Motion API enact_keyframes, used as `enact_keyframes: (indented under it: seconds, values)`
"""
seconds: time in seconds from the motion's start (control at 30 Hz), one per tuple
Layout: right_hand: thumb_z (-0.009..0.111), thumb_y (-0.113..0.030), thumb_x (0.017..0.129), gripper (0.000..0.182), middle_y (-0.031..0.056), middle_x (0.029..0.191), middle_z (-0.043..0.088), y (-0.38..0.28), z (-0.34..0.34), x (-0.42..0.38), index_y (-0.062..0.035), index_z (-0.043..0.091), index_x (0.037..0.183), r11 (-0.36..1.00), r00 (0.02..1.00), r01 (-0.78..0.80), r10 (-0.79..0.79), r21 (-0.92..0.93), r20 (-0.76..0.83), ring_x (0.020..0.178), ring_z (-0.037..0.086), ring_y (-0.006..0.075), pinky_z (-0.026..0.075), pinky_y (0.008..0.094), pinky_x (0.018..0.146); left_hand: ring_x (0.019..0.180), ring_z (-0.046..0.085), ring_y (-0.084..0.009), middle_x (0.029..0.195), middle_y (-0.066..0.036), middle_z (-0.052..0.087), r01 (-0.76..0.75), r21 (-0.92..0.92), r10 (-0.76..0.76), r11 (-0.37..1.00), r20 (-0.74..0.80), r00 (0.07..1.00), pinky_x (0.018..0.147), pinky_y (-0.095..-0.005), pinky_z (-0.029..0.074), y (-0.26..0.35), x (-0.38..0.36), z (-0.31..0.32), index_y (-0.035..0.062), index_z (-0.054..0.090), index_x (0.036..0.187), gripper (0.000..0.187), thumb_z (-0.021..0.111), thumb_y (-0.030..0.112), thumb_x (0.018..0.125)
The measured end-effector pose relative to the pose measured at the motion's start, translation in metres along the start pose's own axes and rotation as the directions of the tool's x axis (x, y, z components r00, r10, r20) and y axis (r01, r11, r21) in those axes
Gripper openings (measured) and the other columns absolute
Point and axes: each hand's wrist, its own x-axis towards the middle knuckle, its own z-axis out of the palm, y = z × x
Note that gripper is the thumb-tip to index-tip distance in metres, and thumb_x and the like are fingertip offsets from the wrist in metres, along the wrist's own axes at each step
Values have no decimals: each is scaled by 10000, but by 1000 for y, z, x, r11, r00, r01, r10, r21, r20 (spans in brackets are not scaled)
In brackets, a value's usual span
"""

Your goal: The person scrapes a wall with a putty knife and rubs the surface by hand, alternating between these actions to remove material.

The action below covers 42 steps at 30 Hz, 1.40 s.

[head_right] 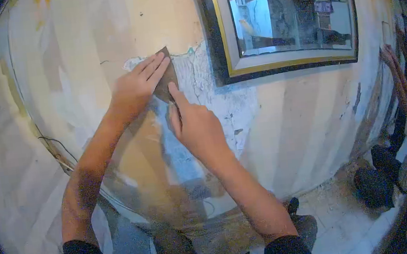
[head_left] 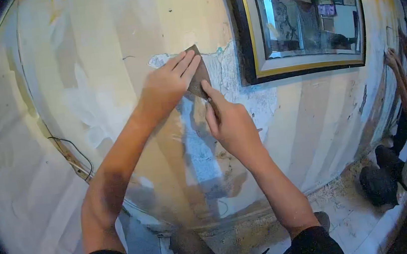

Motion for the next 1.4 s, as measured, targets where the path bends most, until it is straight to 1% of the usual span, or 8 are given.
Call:
enact_keyframes:
  seconds: [0.1, 0.2, 0.27, 0.6, 0.67, 1.0, 1.17, 1.4]
  values:
    - [555, -72, 880, 482, 256, 736, 612, -3, -2, -8, -109, 484, 1355, 997, 996, -65, 67, -31, 55, 656, 614, 420, 476, 461, 618, 1178, 567, -193, 1335, -56, 559, -15, 10, 14, 1000, 33, 999, 797, -298, 564, 3, -4, -2, 85, 546, 1300, 497, 544, 83, 804]
    - [535, -192, 925, 414, 244, 674, 615, 2, 0, -13, -79, 507, 1322, 999, 997, -40, 38, 29, 71, 617, 617, 416, 486, 518, 581, 1184, 566, -193, 1334, -53, 562, -28, -37, 33, 999, 128, 991, 782, -305, 568, 5, -7, -5, 95, 544, 1305, 498, 539, 83, 807]
    - [529, -201, 930, 424, 242, 668, 612, -1, 1, -7, -80, 493, 1335, 999, 998, -38, 38, 2, 57, 612, 613, 421, 484, 522, 579, 1134, 593, -203, 1256, -85, 607, -49, 5, 49, 999, 2, 999, 764, -289, 569, 3, -3, -2, 41, 581, 1232, 437, 544, 79, 798]
    - [539, -207, 927, 435, 230, 678, 621, 1, 2, -10, -93, 492, 1345, 999, 994, -29, 31, -26, 102, 588, 606, 414, 481, 523, 567, 1204, 556, -201, 1356, -65, 546, 11, -34, -8, 999, 68, 998, 822, -315, 561, 8, -11, 1, 83, 531, 1318, 514, 530, 53, 804]
    - [539, -210, 924, 440, 228, 681, 622, 10, 9, 2, -104, 489, 1349, 997, 997, 79, -80, -22, -22, 593, 609, 412, 485, 522, 573, 1208, 553, -207, 1364, -70, 539, 69, -10, -69, 998, -3, 998, 824, -314, 562, 3, -5, 4, 83, 527, 1322, 525, 542, 56, 798]
    - [536, -202, 916, 422, 259, 706, 626, -4, 11, 3, -97, 513, 1324, 999, 1000, -13, 13, 39, -5, 640, 627, 422, 496, 528, 610, 1175, 574, -204, 1282, -80, 597, 0, 20, 0, 1000, 0, 1000, 805, -289, 563, -6, 0, 2, 60, 565, 1265, 461, 549, 91, 805]
    - [560, -81, 882, 459, 269, 791, 621, -15, 5, -10, -102, 502, 1338, 993, 990, -119, 118, 11, 74, 711, 615, 440, 478, 483, 659, 1185, 567, -210, 1303, -73, 585, -42, 30, 40, 999, 61, 997, 790, -304, 570, 0, -12, 4, 64, 556, 1276, 449, 532, 80, 828]
    - [562, -68, 873, 454, 275, 813, 622, -16, 2, -1, -77, 510, 1324, 994, 993, -106, 106, 7, 44, 726, 613, 446, 478, 483, 660, 1214, 543, -203, 1366, -38, 537, 55, -17, -53, 998, 74, 996, 864, -304, 546, -2, -5, 6, 130, 495, 1355, 512, 499, 84, 846]
